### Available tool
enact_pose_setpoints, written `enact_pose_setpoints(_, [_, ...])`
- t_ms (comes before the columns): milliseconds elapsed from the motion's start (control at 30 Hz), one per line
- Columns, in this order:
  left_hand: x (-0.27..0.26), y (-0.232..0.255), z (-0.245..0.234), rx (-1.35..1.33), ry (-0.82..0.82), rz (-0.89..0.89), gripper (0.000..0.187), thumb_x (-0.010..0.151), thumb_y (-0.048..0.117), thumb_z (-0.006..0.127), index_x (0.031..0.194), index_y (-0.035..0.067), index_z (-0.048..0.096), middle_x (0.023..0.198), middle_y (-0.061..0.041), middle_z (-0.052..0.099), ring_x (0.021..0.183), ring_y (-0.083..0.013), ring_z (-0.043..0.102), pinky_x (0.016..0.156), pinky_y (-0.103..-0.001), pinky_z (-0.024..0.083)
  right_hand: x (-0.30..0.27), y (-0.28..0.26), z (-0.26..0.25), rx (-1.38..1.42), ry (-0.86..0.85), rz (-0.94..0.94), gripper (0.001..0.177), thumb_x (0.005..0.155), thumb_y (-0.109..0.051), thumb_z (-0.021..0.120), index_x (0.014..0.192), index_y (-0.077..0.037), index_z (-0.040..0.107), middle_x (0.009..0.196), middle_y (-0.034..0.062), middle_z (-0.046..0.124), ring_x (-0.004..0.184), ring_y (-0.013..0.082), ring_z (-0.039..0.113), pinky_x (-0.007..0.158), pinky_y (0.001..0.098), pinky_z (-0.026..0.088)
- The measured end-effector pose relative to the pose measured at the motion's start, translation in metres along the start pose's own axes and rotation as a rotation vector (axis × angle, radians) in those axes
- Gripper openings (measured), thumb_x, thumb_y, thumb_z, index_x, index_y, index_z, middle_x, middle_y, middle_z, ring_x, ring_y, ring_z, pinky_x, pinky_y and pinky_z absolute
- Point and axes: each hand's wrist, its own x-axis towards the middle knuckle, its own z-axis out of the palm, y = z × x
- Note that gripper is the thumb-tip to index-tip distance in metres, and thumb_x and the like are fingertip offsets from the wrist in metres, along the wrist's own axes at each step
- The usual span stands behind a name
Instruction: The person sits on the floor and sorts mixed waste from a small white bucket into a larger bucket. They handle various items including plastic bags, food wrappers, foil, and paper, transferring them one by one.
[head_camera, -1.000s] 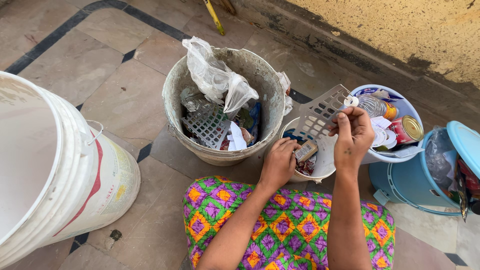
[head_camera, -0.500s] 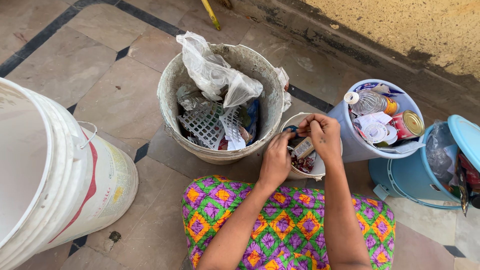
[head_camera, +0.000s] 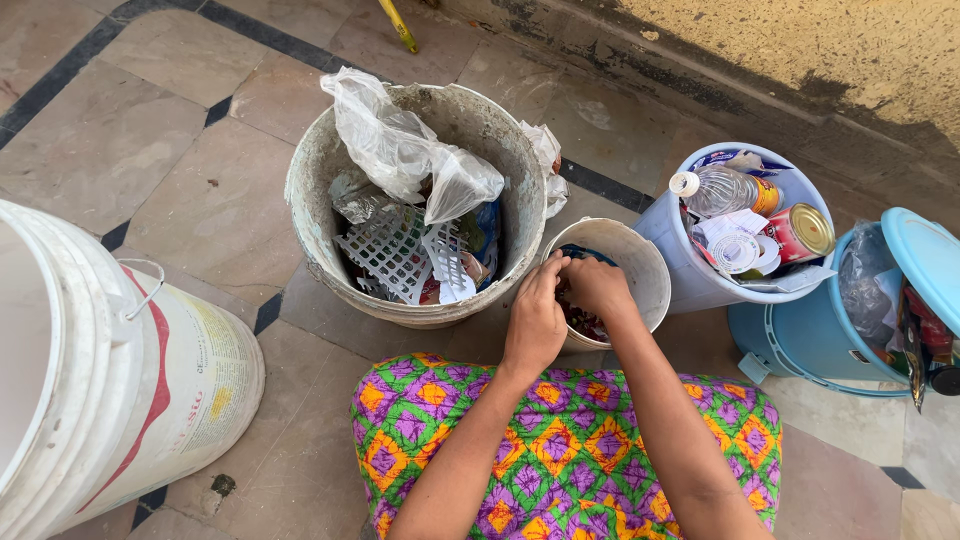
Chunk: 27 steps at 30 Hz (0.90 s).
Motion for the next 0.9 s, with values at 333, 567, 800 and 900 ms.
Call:
enact_pose_setpoints(333, [0.005, -0.001, 0.003, 0.228, 0.049, 0.192, 0.05, 0.085, -0.01, 0.052, 0.135, -0.006, 0.054, 0.128, -0.021, 0.068, 0.136, -0.041, 0.054, 0.112, -0.048, 0.045, -0.052, 0.017, -0.051, 0.562, 0.403, 0.11, 0.024, 0.088, -0.012, 0.068, 0.11, -0.013, 0.077, 0.097, 0.0149, 0.077, 0.093, 0.0335, 0.075, 0.08, 0.0453, 0.058])
enact_pose_setpoints(567, [0.015, 0.001, 0.019, 0.243, 0.043, 0.278, 0.035, 0.09, -0.007, 0.057, 0.125, -0.005, 0.061, 0.121, -0.02, 0.071, 0.129, -0.0382, 0.061, 0.109, -0.046, 0.05, -0.092, 0.002, -0.085, 0.777, 0.946, 0.115, 0.014, 0.095, 0.002, 0.072, 0.108, 0.005, 0.069, 0.098, 0.0166, 0.077, 0.091, 0.0211, 0.077, 0.081, 0.0322, 0.06])
enact_pose_setpoints(800, [0.021, -0.003, 0.015, 0.214, 0.03, 0.32, 0.03, 0.089, -0.001, 0.065, 0.118, 0.002, 0.066, 0.115, -0.015, 0.073, 0.123, -0.035, 0.064, 0.104, -0.044, 0.053, -0.077, -0.056, -0.104, 1.282, 1.225, -0.06, 0.014, 0.1, 0.011, 0.072, 0.11, 0.01, 0.063, 0.118, 0.0165, 0.075, 0.1, 0.0175, 0.073, 0.088, 0.0274, 0.059])
enact_pose_setpoints(900, [0.023, -0.008, 0.015, 0.175, -0.065, 0.237, 0.036, 0.079, 0.005, 0.072, 0.114, -0.001, 0.066, 0.111, -0.018, 0.071, 0.115, -0.0386, 0.062, 0.095, -0.046, 0.051, -0.058, -0.081, -0.103, 1.505, 0.795, -0.273, 0.026, 0.091, 0.012, 0.067, 0.116, 0.009, 0.066, 0.127, 0.0143, 0.069, 0.112, 0.0167, 0.071, 0.097, 0.0297, 0.061])
